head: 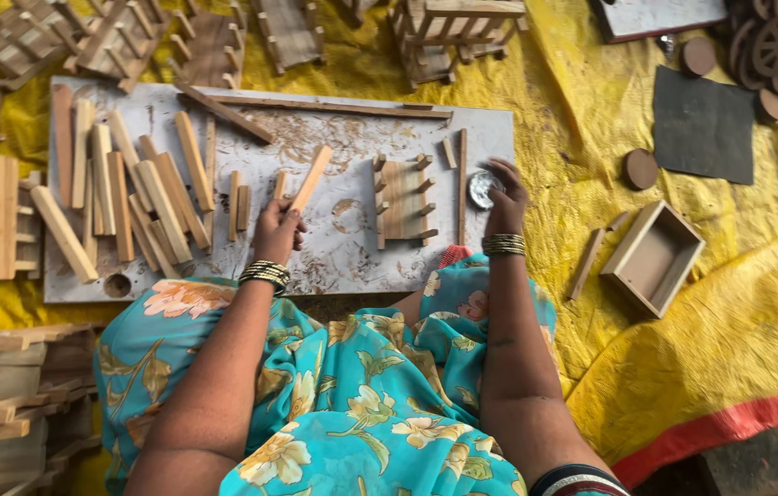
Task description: The person sits on the ground and assembles a small wooden furniture piece, picking wooden sticks and slats one at a time and fitting them into a partially built frame. They dip pieces into a small dish of glue before inserting them and press the assembly to secure the joints.
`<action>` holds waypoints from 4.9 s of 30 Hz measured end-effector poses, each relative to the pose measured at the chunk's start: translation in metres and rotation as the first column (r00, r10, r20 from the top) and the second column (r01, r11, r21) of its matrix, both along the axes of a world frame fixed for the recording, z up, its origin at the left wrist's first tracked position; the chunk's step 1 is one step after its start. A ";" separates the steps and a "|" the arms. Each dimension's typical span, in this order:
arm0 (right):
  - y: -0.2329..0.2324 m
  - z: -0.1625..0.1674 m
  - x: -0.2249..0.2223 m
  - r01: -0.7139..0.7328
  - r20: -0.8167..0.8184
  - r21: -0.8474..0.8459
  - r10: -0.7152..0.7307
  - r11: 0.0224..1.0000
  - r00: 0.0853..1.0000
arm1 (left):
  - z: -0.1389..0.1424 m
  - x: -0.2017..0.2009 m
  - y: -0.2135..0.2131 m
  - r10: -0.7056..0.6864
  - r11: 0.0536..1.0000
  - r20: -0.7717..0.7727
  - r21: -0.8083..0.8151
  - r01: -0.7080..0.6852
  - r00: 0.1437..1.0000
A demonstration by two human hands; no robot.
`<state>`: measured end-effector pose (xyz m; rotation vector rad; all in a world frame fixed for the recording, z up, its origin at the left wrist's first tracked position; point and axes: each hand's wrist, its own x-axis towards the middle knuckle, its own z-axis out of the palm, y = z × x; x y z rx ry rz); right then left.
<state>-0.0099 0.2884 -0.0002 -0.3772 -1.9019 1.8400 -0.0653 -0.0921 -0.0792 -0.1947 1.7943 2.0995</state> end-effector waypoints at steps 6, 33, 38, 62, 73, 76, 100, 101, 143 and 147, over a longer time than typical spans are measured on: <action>-0.075 -0.009 -0.055 -0.216 0.037 0.594 0.242 0.775 0.970 | -0.009 -0.001 0.002 0.028 0.999 0.015 -0.029 -0.027 0.999; -0.095 -0.045 -0.048 -0.134 0.065 0.777 0.133 0.615 0.989 | -0.008 0.011 0.011 -0.042 0.995 0.004 -0.094 0.042 0.999; -0.088 -0.042 -0.050 -0.108 0.051 0.661 0.099 0.742 0.994 | -0.009 0.010 0.013 -0.050 0.995 0.000 -0.087 0.050 0.999; -0.097 -0.038 -0.044 -0.018 0.019 0.902 0.003 0.432 1.000 | -0.011 0.011 0.012 -0.065 0.984 0.005 -0.166 0.065 0.998; -0.103 -0.032 -0.048 -0.021 -0.009 0.933 0.082 0.360 0.997 | -0.014 0.012 0.013 -0.066 0.982 -0.016 -0.176 0.062 0.998; -0.099 -0.032 -0.050 0.024 -0.039 0.938 0.036 0.347 0.999 | -0.017 0.011 0.013 -0.061 0.984 -0.023 -0.167 0.056 0.998; -0.097 -0.029 -0.025 -0.149 0.075 0.804 0.151 0.576 0.986 | -0.016 0.009 0.015 -0.056 0.980 -0.040 -0.192 0.048 0.998; -0.098 -0.028 -0.026 -0.150 0.076 0.813 0.153 0.562 0.985 | -0.016 0.008 0.015 -0.062 0.978 -0.050 -0.202 0.050 0.997; -0.097 -0.030 -0.013 -0.102 0.062 0.909 0.111 0.404 0.992 | -0.013 0.005 0.021 -0.048 0.980 -0.055 -0.195 0.037 0.997; -0.100 -0.029 -0.009 -0.091 0.057 0.943 0.113 0.319 0.992 | -0.011 0.005 0.021 -0.052 0.982 -0.062 -0.185 0.040 0.997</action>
